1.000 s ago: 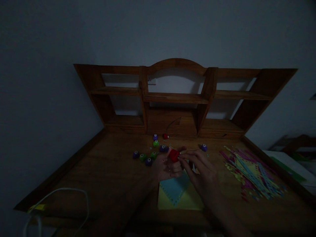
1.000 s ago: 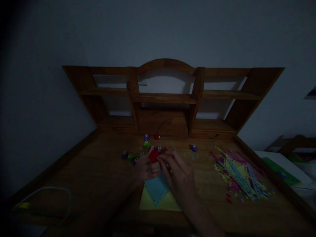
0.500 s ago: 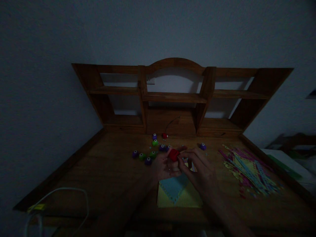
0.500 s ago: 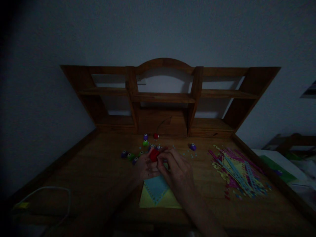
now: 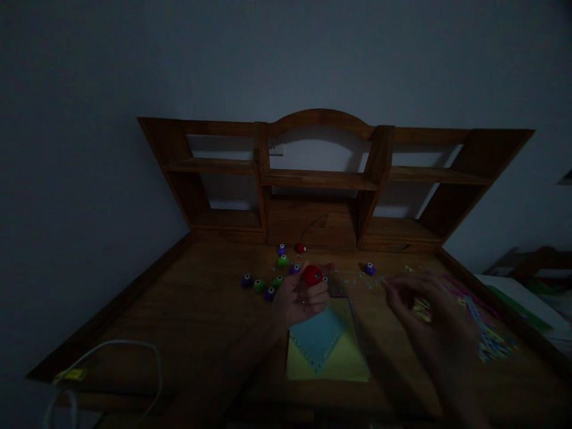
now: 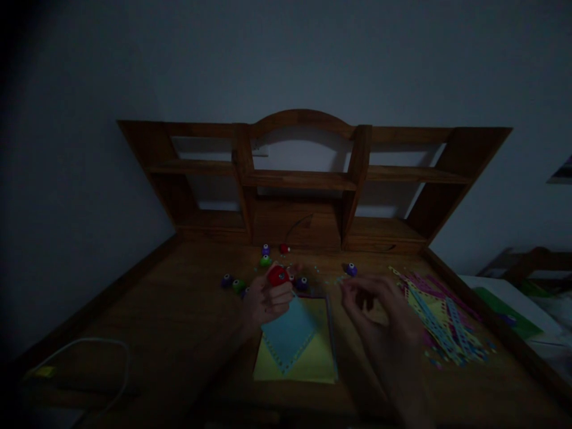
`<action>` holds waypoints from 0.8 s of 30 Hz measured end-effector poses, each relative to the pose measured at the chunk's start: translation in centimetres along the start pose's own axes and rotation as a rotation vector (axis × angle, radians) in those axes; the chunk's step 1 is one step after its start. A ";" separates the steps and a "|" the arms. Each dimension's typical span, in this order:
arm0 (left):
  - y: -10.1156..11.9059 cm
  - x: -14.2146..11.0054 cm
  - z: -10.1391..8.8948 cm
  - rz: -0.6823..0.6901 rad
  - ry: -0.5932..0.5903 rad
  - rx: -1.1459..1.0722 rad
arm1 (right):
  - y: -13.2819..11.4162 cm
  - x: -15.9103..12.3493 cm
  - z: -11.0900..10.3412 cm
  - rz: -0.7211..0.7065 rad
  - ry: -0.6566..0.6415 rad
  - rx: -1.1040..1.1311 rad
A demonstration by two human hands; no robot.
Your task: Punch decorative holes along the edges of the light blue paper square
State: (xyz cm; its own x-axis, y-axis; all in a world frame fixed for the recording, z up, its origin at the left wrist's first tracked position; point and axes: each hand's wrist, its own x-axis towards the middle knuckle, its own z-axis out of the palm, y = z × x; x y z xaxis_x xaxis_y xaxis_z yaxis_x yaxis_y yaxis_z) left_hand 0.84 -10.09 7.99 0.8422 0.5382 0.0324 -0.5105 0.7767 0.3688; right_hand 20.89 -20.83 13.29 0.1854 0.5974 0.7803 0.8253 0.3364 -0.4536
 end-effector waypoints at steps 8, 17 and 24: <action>0.0 -0.5 0.8 0.018 -0.074 -0.043 | 10.9 -2.5 1.6 0.070 -0.394 -0.227; 0.1 0.6 0.0 0.108 0.030 0.067 | 5.4 -4.8 3.2 0.340 -0.516 -0.062; 3.4 1.9 -2.9 0.454 0.173 0.017 | 5.4 -6.3 8.3 0.220 -0.673 0.161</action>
State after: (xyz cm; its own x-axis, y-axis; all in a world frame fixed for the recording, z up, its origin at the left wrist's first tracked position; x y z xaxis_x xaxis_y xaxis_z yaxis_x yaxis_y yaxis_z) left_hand 0.17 -5.50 6.62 0.4932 0.8690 0.0395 -0.8158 0.4463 0.3679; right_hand 19.74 -16.75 2.37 -0.0736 0.9646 0.2531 0.7080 0.2293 -0.6680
